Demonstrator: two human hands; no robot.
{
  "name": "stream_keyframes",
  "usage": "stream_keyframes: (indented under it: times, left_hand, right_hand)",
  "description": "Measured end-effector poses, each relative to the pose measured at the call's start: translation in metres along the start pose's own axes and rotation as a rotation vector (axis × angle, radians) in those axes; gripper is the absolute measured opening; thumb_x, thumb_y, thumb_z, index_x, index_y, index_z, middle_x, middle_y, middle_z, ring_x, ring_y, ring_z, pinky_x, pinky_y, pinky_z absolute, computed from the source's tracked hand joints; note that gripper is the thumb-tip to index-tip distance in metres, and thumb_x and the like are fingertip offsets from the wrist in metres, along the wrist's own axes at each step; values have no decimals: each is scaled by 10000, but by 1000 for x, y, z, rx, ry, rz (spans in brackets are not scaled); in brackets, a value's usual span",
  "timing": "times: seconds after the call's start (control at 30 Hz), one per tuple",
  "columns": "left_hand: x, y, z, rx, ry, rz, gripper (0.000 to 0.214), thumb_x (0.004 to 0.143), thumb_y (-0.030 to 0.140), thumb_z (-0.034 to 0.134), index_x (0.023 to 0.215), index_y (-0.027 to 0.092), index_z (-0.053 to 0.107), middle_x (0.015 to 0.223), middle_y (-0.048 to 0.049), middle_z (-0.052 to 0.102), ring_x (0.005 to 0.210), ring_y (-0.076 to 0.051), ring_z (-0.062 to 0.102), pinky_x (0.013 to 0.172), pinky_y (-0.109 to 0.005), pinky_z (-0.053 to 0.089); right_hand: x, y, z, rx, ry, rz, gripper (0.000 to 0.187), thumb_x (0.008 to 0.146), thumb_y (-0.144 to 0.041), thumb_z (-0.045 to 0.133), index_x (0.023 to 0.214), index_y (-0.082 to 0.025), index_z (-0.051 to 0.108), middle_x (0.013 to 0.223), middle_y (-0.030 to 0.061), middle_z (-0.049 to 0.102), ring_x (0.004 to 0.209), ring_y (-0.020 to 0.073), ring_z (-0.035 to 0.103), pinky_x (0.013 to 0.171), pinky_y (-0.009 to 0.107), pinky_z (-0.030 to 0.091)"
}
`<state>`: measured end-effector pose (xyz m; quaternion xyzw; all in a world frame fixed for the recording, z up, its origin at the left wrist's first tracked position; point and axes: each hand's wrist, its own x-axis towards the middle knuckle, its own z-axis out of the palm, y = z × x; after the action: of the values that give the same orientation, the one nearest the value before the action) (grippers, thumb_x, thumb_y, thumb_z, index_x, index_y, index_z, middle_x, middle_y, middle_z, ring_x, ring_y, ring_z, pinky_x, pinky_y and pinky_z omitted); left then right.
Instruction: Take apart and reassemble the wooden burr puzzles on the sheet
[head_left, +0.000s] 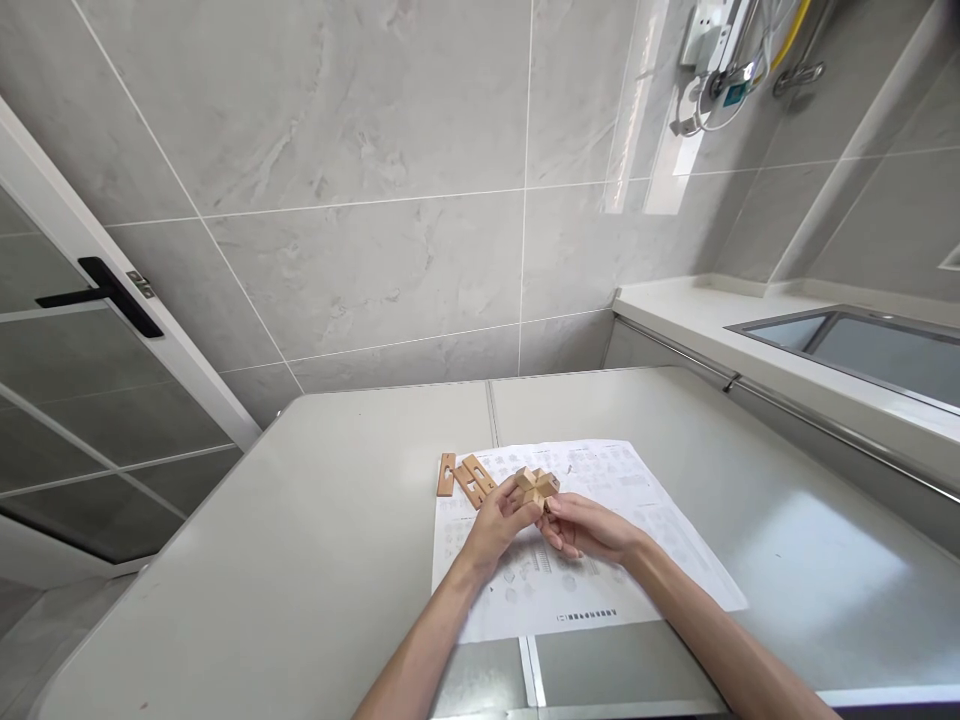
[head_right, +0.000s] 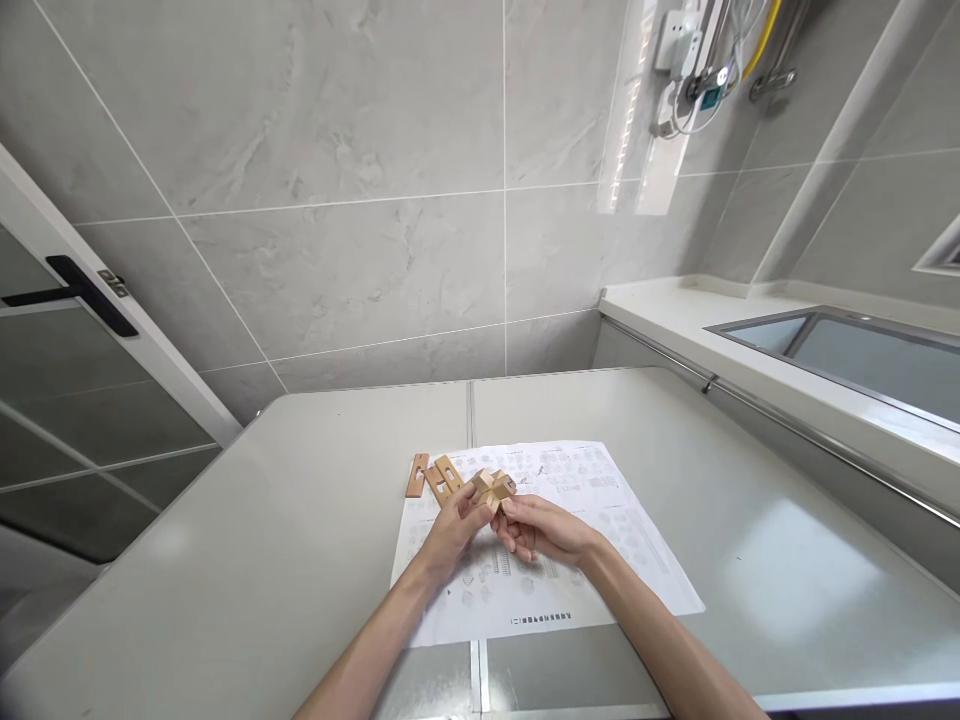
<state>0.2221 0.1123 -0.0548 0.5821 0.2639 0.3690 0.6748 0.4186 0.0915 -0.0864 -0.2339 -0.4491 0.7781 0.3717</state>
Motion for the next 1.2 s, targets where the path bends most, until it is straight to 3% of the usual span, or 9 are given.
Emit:
stream_keyframes:
  times: [0.2,0.4,0.63,0.77,0.93,1.1,1.2]
  left_hand:
    - [1,3,0,-49,-29,21,493,826,438,834,1230,206,673,1235,-124,737,1247,-317,651,1138,-492,445]
    - [4,1,-1,-22,25,44,510,803,454,854,1217,214,679,1269,-130,723,1272,-328,636,1130,-506,453]
    - [-1,3,3,25,-1,59,477,837,443,830,1231,217,682,1294,-115,707,1276,-313,620,1150,-486,433]
    - [-1,3,4,37,3,75,495,827,426,841,1242,210,680,1318,-121,694,1302,-321,601,1155,-471,423]
    - [1,0,1,138,79,135,524,787,378,877,1244,225,672,1262,-102,712,1240,-304,632,1123,-447,440]
    - [1,-1,0,198,116,160,520,776,366,883,1230,228,671,1235,-93,721,1201,-289,645,1093,-431,461]
    - [1,-1,0,207,137,178,509,776,361,884,1217,219,673,1199,-88,730,1170,-278,656,1082,-420,464]
  right_hand:
    - [-1,0,0,-48,16,-19,419,962,-543,678,821,-150,640,706,11,634,495,79,515,483,210,362]
    - [2,1,2,-12,113,-42,399,954,-550,680,842,-173,619,727,1,618,507,80,489,484,212,351]
    - [1,1,-4,9,-19,-33,448,959,-562,645,729,-182,581,554,-52,456,459,80,333,476,234,293]
    - [2,6,-10,2,-35,-51,450,979,-543,630,718,-180,570,554,-56,451,453,78,310,465,239,267]
    - [0,2,-9,-145,44,-99,390,994,-524,639,830,-171,616,699,-22,558,513,81,354,523,249,319]
    - [1,1,-8,-292,101,-161,419,992,-553,631,809,-176,627,640,-50,479,533,92,334,554,260,313]
    - [3,3,-6,-333,127,-194,432,1009,-554,601,824,-167,644,664,-37,510,536,89,335,563,264,311]
